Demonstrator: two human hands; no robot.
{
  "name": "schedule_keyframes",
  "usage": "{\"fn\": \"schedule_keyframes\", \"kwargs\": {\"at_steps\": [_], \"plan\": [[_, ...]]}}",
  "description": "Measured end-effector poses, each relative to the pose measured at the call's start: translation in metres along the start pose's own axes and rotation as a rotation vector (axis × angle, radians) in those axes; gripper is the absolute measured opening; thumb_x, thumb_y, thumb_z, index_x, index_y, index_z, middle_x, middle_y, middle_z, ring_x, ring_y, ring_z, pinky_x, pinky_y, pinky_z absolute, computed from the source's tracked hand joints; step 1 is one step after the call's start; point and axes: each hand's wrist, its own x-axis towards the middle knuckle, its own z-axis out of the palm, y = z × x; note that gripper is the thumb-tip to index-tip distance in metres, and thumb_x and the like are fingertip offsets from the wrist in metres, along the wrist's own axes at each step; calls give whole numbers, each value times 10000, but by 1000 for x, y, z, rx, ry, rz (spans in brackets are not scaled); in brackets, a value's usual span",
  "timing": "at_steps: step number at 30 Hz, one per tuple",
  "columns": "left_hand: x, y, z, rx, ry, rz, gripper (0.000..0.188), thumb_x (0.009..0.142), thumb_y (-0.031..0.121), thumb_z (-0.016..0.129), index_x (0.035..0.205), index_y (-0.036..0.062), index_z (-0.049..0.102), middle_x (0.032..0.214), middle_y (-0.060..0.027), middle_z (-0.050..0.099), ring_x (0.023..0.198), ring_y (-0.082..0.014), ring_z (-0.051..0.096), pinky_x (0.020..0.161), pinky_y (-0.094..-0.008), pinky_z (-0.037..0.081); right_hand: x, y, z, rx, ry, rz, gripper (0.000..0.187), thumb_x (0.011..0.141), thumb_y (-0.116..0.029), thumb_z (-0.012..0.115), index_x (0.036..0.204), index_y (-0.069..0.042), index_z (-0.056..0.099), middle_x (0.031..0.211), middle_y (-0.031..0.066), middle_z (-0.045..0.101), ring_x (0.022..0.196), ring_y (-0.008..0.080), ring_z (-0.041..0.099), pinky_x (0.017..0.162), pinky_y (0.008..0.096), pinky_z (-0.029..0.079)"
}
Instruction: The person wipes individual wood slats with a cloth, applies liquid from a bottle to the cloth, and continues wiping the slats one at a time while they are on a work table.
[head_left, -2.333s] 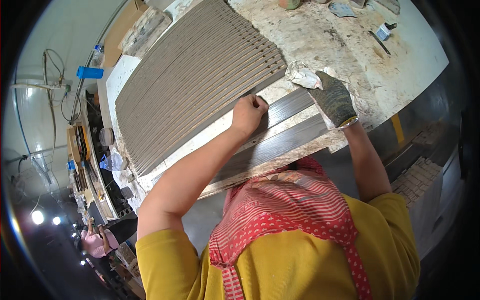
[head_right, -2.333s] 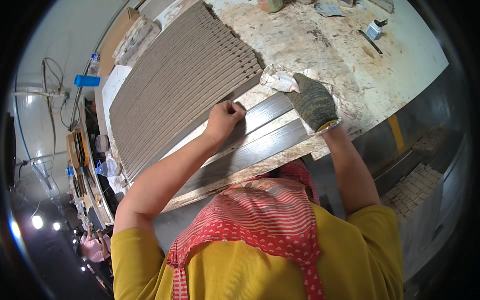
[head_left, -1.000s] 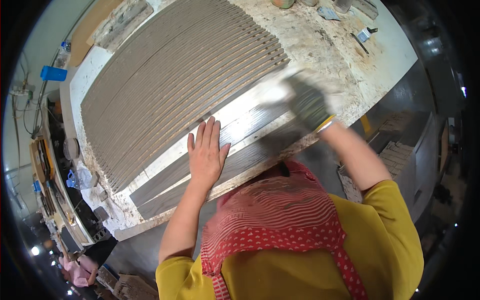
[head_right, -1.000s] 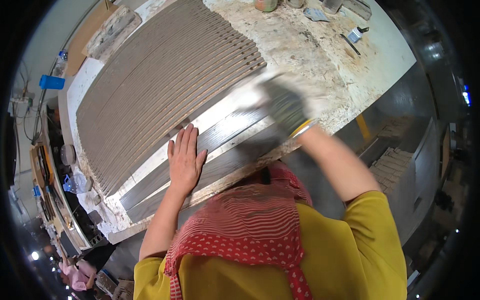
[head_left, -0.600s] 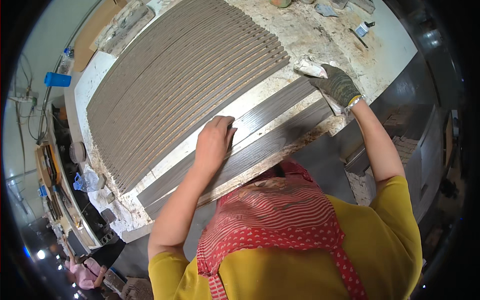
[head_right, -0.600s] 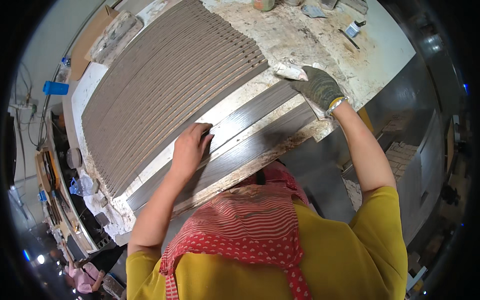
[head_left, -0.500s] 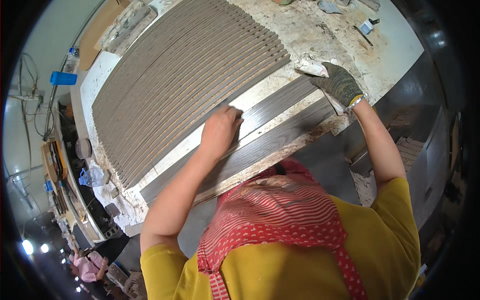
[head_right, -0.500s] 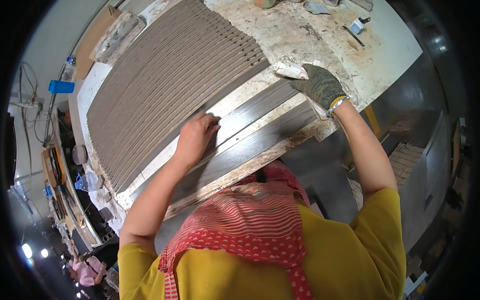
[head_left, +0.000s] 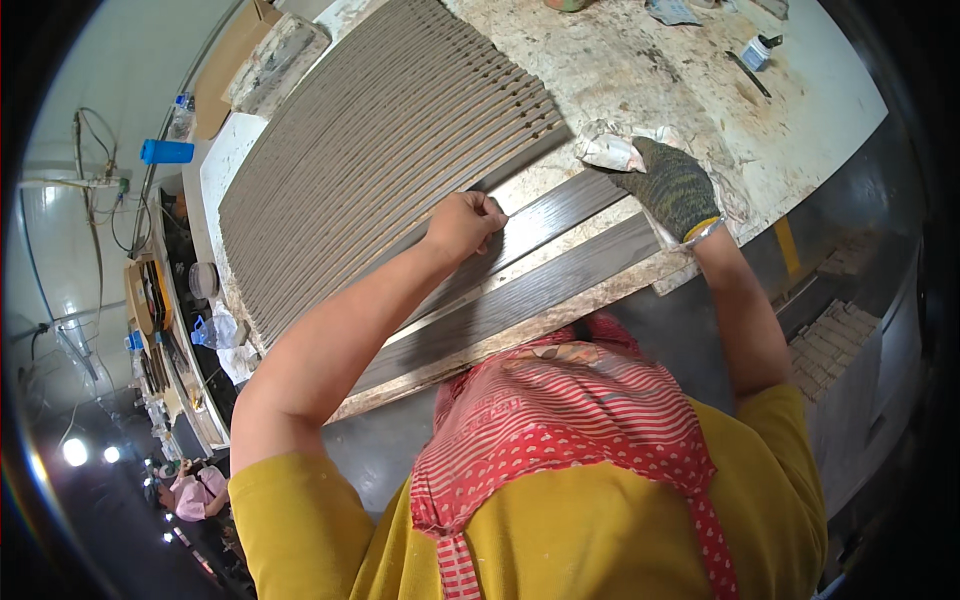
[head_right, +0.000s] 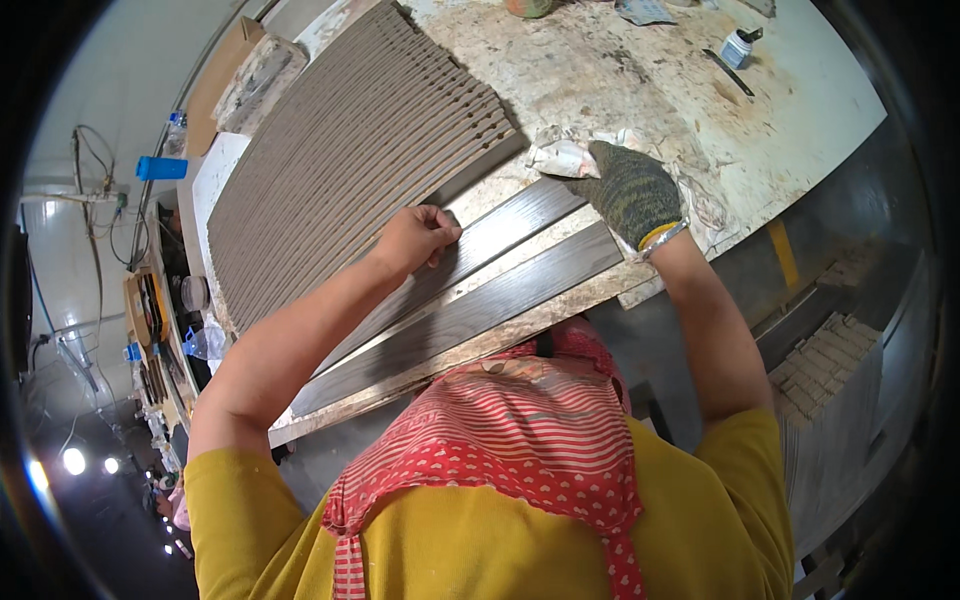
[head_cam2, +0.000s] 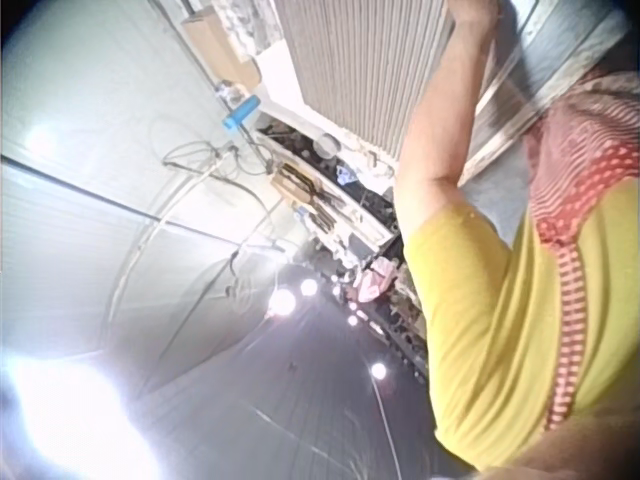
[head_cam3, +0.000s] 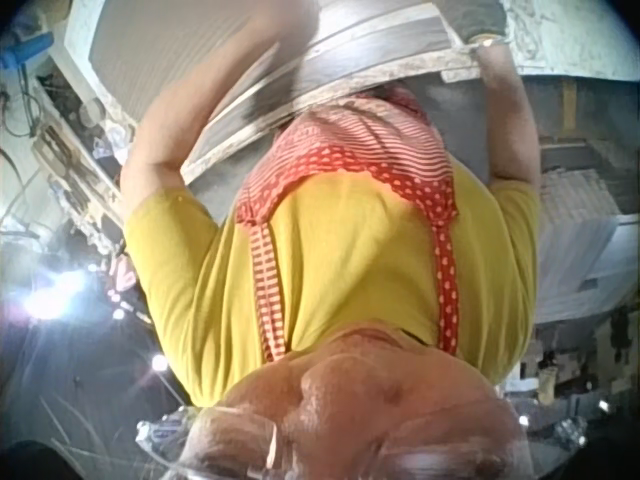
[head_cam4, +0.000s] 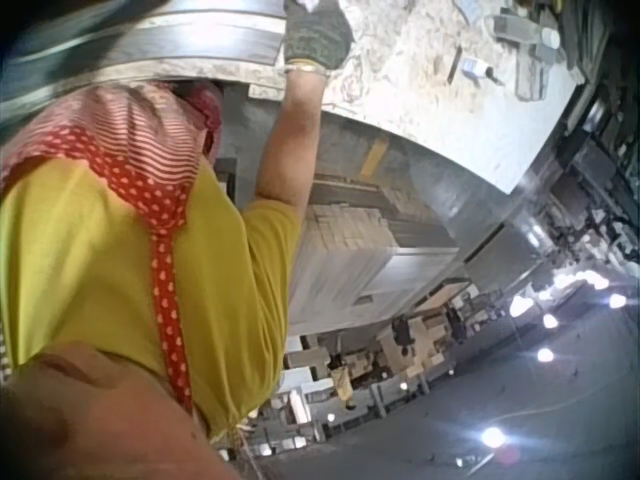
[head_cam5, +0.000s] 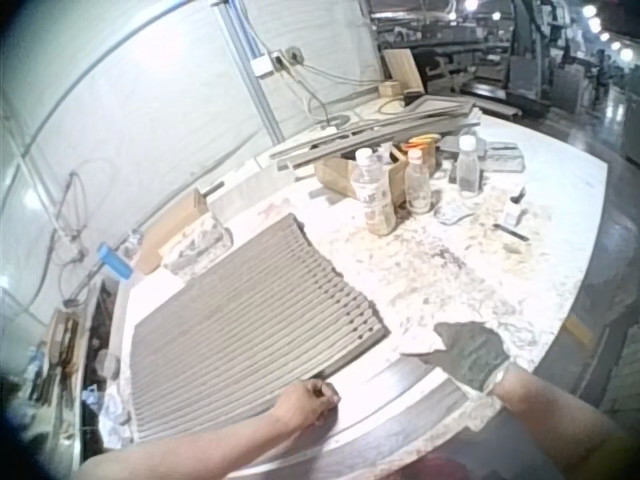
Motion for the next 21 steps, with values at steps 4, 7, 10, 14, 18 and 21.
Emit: {"fn": "schedule_keyframes", "kwargs": {"at_steps": [4,7,10,14,18,21], "plan": [[-3,-2,0,-1,22,6,125,832,99,670,748,26,612,621,-24,571,504,-95,525,477,-240,454,-1,5,3,-1,26,-13,538,823,-456,620,1162,-41,579,1018,218,643,957,368,615,835,447,477],[-4,1,0,43,28,-2,117,832,90,661,751,20,614,612,-32,579,498,-100,540,465,-244,444,1,6,4,-3,11,-7,525,828,-451,613,1151,-39,582,1008,218,644,950,370,615,831,450,476],[5,17,14,26,42,92,98,805,70,646,738,8,610,606,-41,593,487,-116,562,473,-261,458,2,-2,-5,11,-48,-6,518,829,-453,610,1142,-41,584,1008,217,643,951,371,612,834,452,473],[12,12,17,15,17,101,106,813,71,646,739,6,604,605,-48,590,494,-117,564,468,-263,458,0,2,0,36,1,-6,520,820,-458,618,1134,-45,589,1011,219,641,950,375,610,833,456,469],[4,4,5,-26,15,9,117,831,79,649,749,11,602,606,-49,593,500,-115,569,463,-265,456,-2,4,7,18,77,-21,520,816,-453,626,1126,-37,590,1010,225,638,954,374,609,832,457,465],[17,19,17,48,-2,44,108,834,76,648,753,21,604,612,-38,597,507,-113,571,467,-261,462,-2,-3,-5,81,-31,17,550,806,-435,645,1162,-22,574,1044,217,635,990,367,600,856,442,461]]}}
